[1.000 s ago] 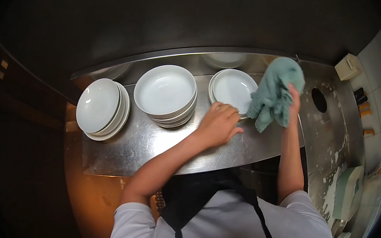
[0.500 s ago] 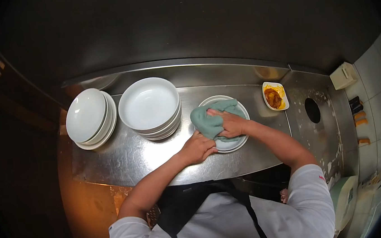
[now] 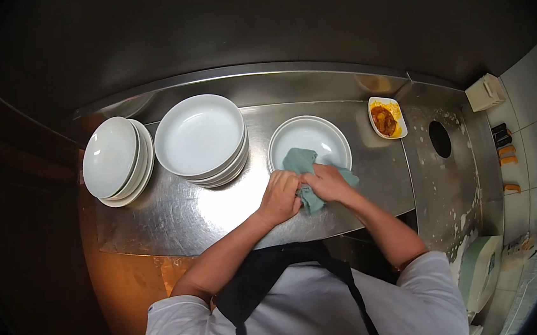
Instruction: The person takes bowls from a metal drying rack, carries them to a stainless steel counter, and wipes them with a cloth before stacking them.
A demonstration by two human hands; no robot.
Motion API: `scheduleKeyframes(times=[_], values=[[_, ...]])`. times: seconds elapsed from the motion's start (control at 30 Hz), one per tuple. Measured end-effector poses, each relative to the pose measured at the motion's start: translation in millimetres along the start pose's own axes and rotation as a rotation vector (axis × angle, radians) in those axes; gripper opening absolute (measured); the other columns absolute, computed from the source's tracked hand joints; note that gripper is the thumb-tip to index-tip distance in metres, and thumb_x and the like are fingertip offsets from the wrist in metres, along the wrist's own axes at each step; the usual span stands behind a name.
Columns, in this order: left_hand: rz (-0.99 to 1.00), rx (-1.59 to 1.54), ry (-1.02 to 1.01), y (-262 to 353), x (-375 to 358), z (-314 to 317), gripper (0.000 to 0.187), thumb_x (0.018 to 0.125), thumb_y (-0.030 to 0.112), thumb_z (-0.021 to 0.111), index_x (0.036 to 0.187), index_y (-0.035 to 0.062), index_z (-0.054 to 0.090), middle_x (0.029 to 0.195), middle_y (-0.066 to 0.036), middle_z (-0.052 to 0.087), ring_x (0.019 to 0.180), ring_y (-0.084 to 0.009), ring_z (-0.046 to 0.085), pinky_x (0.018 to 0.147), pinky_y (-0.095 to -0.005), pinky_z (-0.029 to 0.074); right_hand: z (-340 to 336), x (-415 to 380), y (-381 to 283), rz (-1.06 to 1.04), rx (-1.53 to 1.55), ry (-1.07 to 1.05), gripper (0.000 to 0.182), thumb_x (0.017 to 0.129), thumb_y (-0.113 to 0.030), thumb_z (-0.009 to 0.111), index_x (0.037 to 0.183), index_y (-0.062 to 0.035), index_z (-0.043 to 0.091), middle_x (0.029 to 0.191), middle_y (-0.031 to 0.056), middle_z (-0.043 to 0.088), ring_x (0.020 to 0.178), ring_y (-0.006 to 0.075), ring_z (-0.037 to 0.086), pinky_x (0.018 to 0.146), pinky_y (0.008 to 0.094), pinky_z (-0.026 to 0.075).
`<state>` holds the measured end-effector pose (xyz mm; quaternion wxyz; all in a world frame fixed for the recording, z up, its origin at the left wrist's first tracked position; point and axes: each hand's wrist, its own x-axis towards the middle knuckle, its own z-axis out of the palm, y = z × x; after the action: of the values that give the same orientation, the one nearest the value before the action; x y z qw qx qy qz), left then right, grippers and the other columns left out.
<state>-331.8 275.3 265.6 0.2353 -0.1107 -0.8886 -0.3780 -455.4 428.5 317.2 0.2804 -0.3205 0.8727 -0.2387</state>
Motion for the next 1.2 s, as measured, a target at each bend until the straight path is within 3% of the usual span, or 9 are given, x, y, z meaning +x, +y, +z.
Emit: scheduleKeyframes(times=[0.13,0.17,0.27,0.47,0.63,0.77,0.87,0.97,1.2], values=[[0.049,0.144,0.125,0,2,-9,0.083,0.063,0.045,0.089,0.121,0.0014,0.05,0.135,-0.027,0.043,0.125,-0.0425,0.044,0.105,-0.0549,0.034,15,8,45,-0.225,0.623,0.406,0.047,0.087,-0.037,0.064,0.113,0.0023,0.067,0.104,0.0246,0.069,0.102,0.0399,0.065,0.095,0.0468,0.046],[-0.063,0.172,0.125,5,2,-14,0.091,0.063,0.048,0.089,0.128,0.0004,0.046,0.14,-0.029,0.039,0.131,-0.0439,0.038,0.109,-0.0573,0.029,-31,-11,-14,0.002,0.938,0.104,0.049,0.089,-0.037,0.064,0.117,0.0026,0.065,0.129,0.028,0.059,0.123,0.04,0.055,0.103,0.0469,0.041],[-0.305,0.181,0.063,12,3,-20,0.114,0.062,0.054,0.087,0.144,-0.0032,0.032,0.153,-0.033,0.024,0.146,-0.0472,0.021,0.117,-0.0636,0.014,-41,5,-1,-0.193,-0.335,0.39,0.056,0.092,-0.04,0.061,0.126,0.0041,0.062,0.15,0.0317,0.038,0.142,0.0433,0.033,0.113,0.0503,0.03],[-0.364,-0.022,0.012,-5,-3,-5,0.134,0.061,0.049,0.09,0.154,-0.0069,0.01,0.157,-0.036,0.017,0.15,-0.0486,0.012,0.118,-0.0644,0.006,34,48,14,-0.07,-0.314,0.056,0.063,0.096,-0.045,0.052,0.143,-0.0024,0.05,0.161,0.0342,0.01,0.15,0.05,0.004,0.114,0.0638,0.019],[-0.35,-0.066,0.072,-11,-5,5,0.137,0.062,0.045,0.091,0.154,-0.0072,0.005,0.157,-0.035,0.017,0.15,-0.0476,0.012,0.119,-0.0633,0.005,36,18,-31,-0.079,0.271,0.071,0.058,0.1,-0.044,0.045,0.135,0.0002,0.054,0.131,0.0238,0.06,0.12,0.0375,0.059,0.109,0.0465,0.04],[-0.353,0.071,0.004,2,-3,-9,0.128,0.066,0.046,0.088,0.154,-0.0058,0.01,0.157,-0.036,0.016,0.15,-0.0483,0.012,0.118,-0.0648,0.005,25,12,-37,0.117,1.682,0.378,0.049,0.102,-0.041,0.046,0.128,-0.0017,0.059,0.122,0.0142,0.067,0.109,0.0251,0.066,0.098,0.0402,0.053],[-0.139,0.228,-0.064,16,1,-29,0.075,0.078,0.043,0.079,0.132,0.0003,0.051,0.137,-0.026,0.048,0.135,-0.0377,0.041,0.117,-0.0665,0.013,-25,18,-37,-0.247,0.921,0.797,0.042,0.102,-0.034,0.051,0.116,0.0025,0.064,0.11,0.0175,0.071,0.093,0.0277,0.071,0.083,0.0392,0.056],[0.128,0.248,-0.193,-1,6,-30,0.031,0.086,0.037,0.071,0.086,0.0065,0.069,0.087,-0.007,0.068,0.096,-0.0242,0.062,0.116,-0.0619,0.024,-45,23,-47,-0.224,0.128,0.667,0.028,0.093,-0.021,0.064,0.112,-0.0013,0.066,0.119,0.019,0.067,0.11,0.0333,0.064,0.095,0.0442,0.05],[0.26,0.195,-0.277,-14,20,-35,0.03,0.087,0.039,0.068,0.078,0.0096,0.069,0.076,-0.009,0.066,0.085,-0.0275,0.063,0.104,-0.0466,0.04,-23,92,-33,-0.77,-0.54,0.28,0.032,0.073,-0.005,0.073,0.104,-0.0058,0.067,0.133,0.0133,0.057,0.124,0.0345,0.051,0.102,0.0506,0.042]])
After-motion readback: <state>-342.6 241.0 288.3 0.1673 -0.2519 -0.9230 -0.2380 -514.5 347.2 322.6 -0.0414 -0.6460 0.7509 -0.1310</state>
